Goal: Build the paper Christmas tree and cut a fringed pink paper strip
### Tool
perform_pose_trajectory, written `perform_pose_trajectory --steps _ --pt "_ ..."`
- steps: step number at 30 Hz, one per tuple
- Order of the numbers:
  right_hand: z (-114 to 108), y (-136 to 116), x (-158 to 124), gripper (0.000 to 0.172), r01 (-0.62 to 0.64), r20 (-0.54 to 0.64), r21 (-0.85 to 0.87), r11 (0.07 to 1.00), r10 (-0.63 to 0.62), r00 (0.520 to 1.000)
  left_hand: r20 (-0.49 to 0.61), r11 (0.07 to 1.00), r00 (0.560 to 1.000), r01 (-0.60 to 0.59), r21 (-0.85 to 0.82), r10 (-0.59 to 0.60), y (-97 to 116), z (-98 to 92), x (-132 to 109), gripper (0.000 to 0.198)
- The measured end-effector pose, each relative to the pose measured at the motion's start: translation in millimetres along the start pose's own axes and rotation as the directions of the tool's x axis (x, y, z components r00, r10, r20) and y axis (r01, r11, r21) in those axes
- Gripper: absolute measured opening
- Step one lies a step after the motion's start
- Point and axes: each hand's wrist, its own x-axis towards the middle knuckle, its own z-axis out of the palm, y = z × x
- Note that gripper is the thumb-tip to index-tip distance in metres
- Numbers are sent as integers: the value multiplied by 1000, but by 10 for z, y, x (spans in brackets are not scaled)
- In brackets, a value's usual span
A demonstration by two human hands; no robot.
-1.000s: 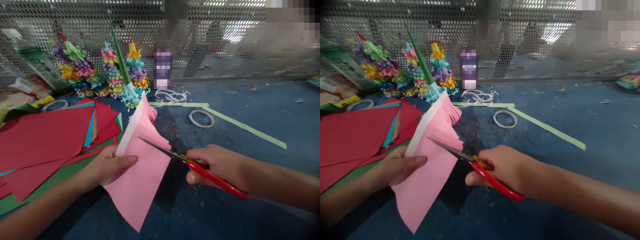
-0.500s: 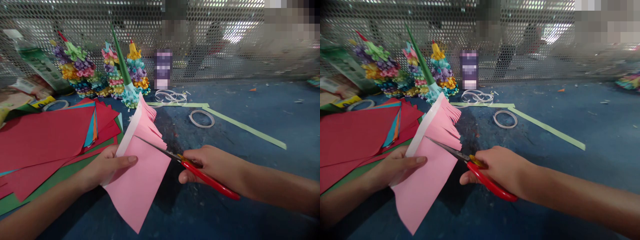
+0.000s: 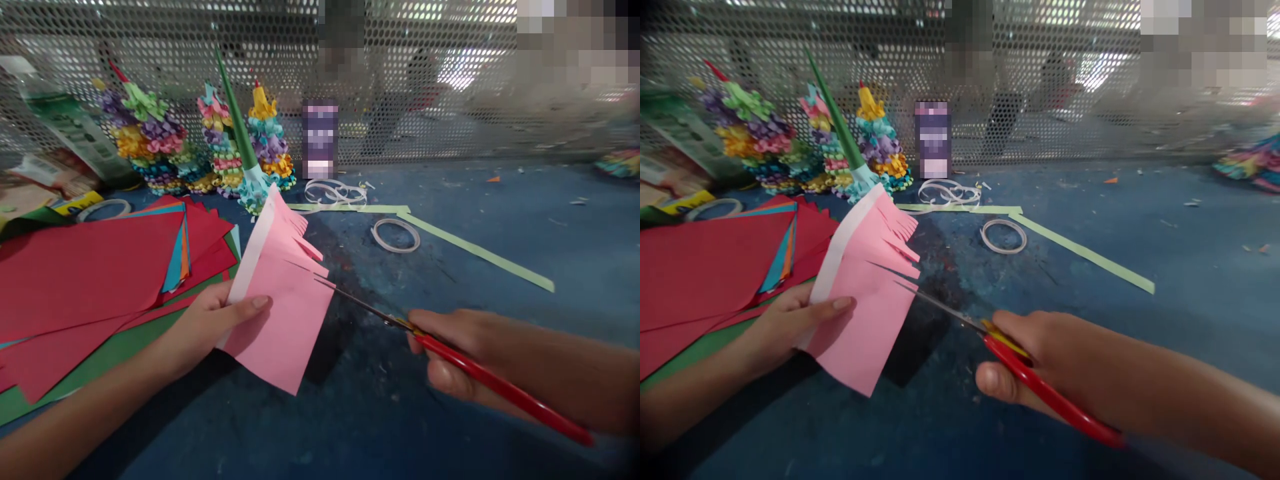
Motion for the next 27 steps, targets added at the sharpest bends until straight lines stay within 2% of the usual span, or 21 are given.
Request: perform_pose_trajectory --steps 4,8,15,18,23,27 --pt "5 1 7 50 -91 122 26 996 87 989 -33 998 998 -56 41 58 -25 -3 -1 30" --pt "-11 -105 98 50 -125 122 59 990 117 986 -23 996 998 -58 62 59 6 31 -48 30" --pt "-41 -152 196 46 -77 117 56 995 70 991 4 993 1000 -21 119 21 50 14 -62 32" --pt "-45 -139 230 45 -123 131 62 990 114 985 13 994 1000 -8 105 6 42 -13 -42 32" --pt "-71 -174 299 44 -306 188 140 942 279 942 38 999 999 17 38 -19 50 -8 -42 29" --pt "-82 -155 300 42 -273 198 181 945 237 951 24 999 999 22 29 -23 42 -12 -36 30"
